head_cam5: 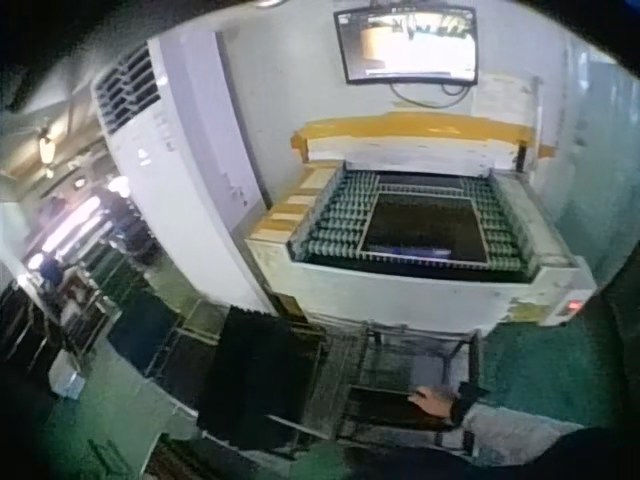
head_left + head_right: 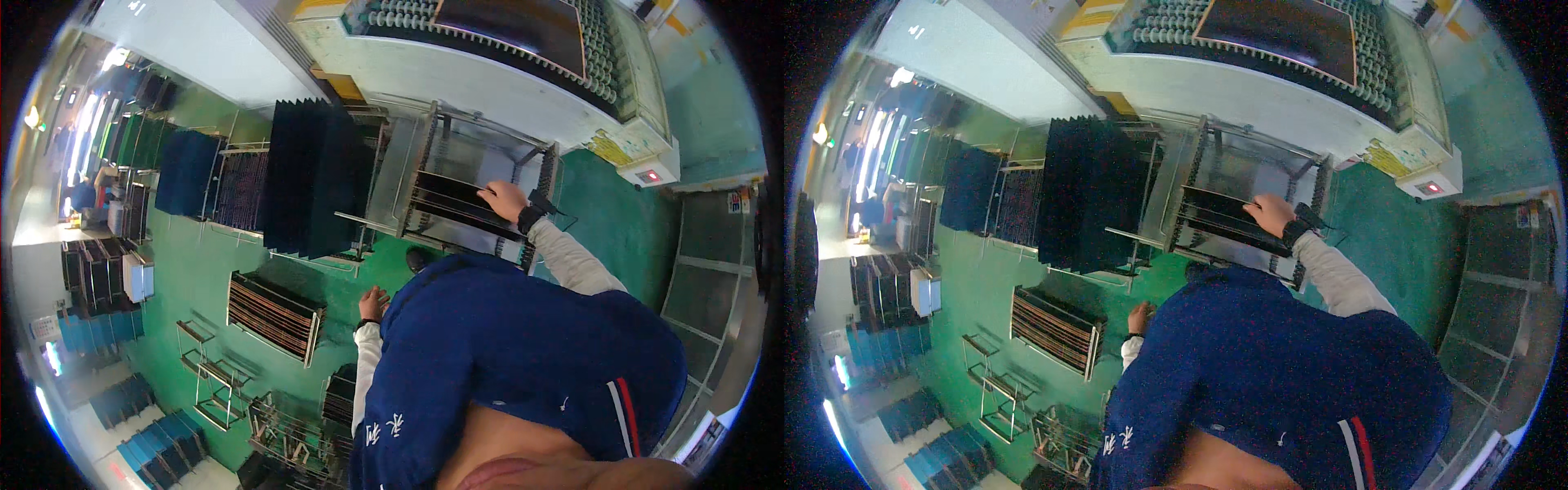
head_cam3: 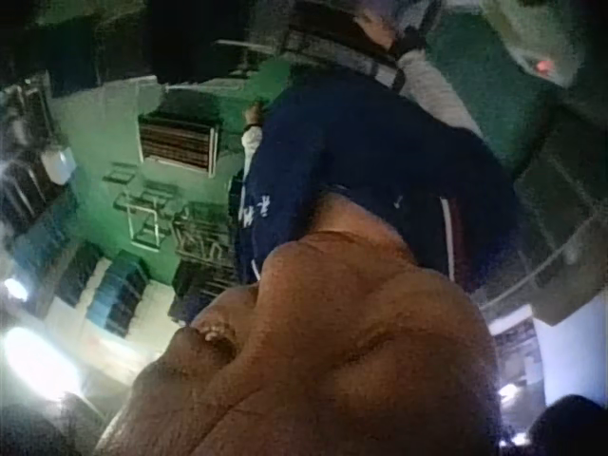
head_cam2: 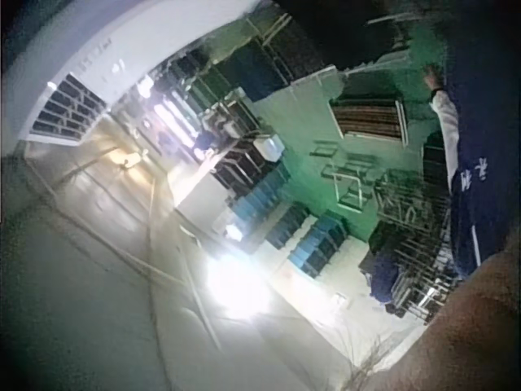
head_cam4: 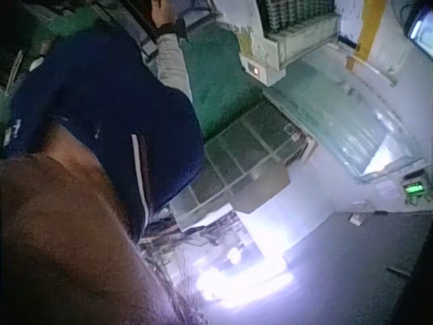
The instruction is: The recorder takes glass panels from a rack and places them into a cleaning or processing machine, then resets the machine.
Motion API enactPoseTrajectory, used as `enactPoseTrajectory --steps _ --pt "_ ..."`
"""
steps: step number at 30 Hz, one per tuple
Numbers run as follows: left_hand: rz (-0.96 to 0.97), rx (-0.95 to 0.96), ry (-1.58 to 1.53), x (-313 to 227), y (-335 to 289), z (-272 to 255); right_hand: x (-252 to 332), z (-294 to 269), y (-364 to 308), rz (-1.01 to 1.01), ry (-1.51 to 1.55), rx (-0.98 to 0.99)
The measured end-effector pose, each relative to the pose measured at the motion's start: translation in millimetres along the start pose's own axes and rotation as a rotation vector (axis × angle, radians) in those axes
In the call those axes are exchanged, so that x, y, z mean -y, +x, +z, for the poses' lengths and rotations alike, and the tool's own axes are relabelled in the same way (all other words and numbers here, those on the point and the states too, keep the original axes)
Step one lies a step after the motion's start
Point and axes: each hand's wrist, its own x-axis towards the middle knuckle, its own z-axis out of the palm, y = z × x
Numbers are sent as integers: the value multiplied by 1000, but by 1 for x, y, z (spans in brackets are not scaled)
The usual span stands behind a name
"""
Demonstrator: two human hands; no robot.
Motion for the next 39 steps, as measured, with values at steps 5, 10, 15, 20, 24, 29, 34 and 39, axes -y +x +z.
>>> enactPoseTrajectory --steps 5,10,15,20,24,29,34,39 --pt "205 22 202 42 8 -28 17 2 -3 -14 -23 -46" --pt "-117 -77 -152 17 -10 -9 20 -2 -4 15 -58 -12" --pt "-156 -83 -170 17 -18 -11 15 4 -7 40 -7 42" --pt "-167 -95 -161 24 -14 -11 4 13 -6 -38 -114 16" --pt "-166 -100 -161 27 -5 -9 21 -5 -9 -79 -187 -27" --pt "-214 -53 -97 22 4 -9 93 -92 -11 -59 -191 -83" --pt "-218 -11 -94 20 23 -1 95 -154 -15 -121 -145 -143" --pt "-189 -1 -58 14 33 -1 104 -168 -18 -106 -72 -132"
